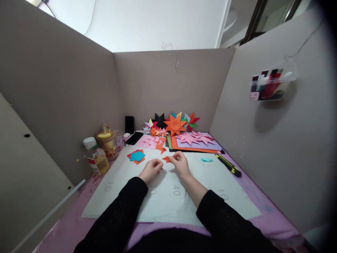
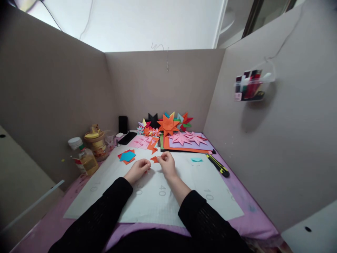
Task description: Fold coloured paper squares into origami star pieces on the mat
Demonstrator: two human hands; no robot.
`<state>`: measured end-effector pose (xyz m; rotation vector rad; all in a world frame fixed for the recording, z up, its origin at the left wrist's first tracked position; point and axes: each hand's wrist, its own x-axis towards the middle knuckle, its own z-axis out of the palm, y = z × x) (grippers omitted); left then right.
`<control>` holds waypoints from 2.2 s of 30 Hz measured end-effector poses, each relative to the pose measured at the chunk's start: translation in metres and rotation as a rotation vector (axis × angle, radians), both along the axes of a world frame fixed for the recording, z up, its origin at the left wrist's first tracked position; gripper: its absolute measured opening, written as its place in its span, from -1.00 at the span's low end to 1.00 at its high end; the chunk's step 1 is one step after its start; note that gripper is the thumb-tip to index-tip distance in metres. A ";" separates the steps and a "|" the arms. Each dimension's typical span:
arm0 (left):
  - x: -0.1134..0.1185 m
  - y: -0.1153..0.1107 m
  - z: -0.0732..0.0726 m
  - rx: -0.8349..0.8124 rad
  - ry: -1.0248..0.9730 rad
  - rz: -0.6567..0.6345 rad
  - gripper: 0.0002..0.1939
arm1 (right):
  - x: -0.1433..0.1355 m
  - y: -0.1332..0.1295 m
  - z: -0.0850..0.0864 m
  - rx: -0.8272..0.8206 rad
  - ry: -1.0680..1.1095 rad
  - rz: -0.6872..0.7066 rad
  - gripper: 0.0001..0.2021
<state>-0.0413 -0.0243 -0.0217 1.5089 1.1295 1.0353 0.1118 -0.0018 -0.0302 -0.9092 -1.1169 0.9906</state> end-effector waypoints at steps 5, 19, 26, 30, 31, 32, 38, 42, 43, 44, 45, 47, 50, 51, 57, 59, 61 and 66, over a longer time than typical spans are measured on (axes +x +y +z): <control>0.002 0.003 0.000 0.043 -0.038 0.051 -0.72 | -0.006 -0.004 -0.003 0.020 -0.075 0.038 -0.78; 0.000 -0.002 0.009 0.120 0.088 0.120 -0.79 | -0.011 -0.010 -0.006 -0.036 -0.355 0.201 -0.84; -0.011 0.006 0.013 0.103 0.058 0.253 -0.77 | -0.008 -0.004 -0.012 -0.017 -0.381 0.168 -0.82; -0.008 0.007 0.008 0.057 -0.021 0.182 -0.72 | -0.007 -0.005 -0.007 -0.010 -0.361 0.137 -0.82; -0.005 0.006 0.006 0.045 -0.027 0.137 -0.70 | -0.007 -0.006 -0.005 -0.011 -0.361 0.140 -0.82; -0.002 0.005 0.004 0.030 -0.021 0.099 -0.69 | -0.008 -0.007 -0.003 -0.014 -0.361 0.143 -0.83; 0.003 0.003 0.001 0.031 -0.068 0.119 -0.66 | -0.014 -0.012 -0.002 -0.032 -0.374 0.190 -0.81; 0.001 0.004 0.002 0.024 -0.114 0.163 -0.67 | -0.017 -0.014 -0.003 -0.058 -0.395 0.210 -0.79; 0.001 0.005 0.001 0.025 -0.127 0.174 -0.68 | -0.018 -0.015 -0.003 -0.073 -0.395 0.224 -0.79; 0.001 0.005 0.001 0.029 -0.139 0.182 -0.69 | -0.019 -0.016 -0.002 -0.090 -0.393 0.241 -0.79; 0.001 0.005 0.001 0.035 -0.148 0.188 -0.69 | -0.019 -0.017 -0.001 -0.107 -0.388 0.258 -0.79; -0.001 0.006 0.002 0.045 -0.151 0.194 -0.69 | -0.020 -0.020 0.001 -0.141 -0.373 0.284 -0.80; -0.005 0.008 0.004 0.059 -0.132 0.235 -0.68 | -0.019 -0.022 0.002 -0.180 -0.369 0.315 -0.85; -0.007 0.009 0.005 0.068 -0.123 0.256 -0.68 | -0.018 -0.022 0.001 -0.183 -0.378 0.327 -0.87; -0.008 0.007 0.004 0.149 0.088 0.217 -0.72 | -0.012 -0.017 0.001 -0.046 -0.345 0.169 -0.93; -0.003 0.004 0.004 0.181 0.147 0.140 -0.72 | -0.012 -0.015 0.001 -0.003 -0.320 0.174 -0.89; 0.000 0.000 0.004 0.197 0.183 0.095 -0.72 | -0.012 -0.014 0.000 -0.031 -0.296 0.231 -0.88; 0.000 -0.001 0.004 0.221 0.218 0.121 -0.76 | -0.013 -0.013 -0.003 -0.081 -0.211 0.300 -0.87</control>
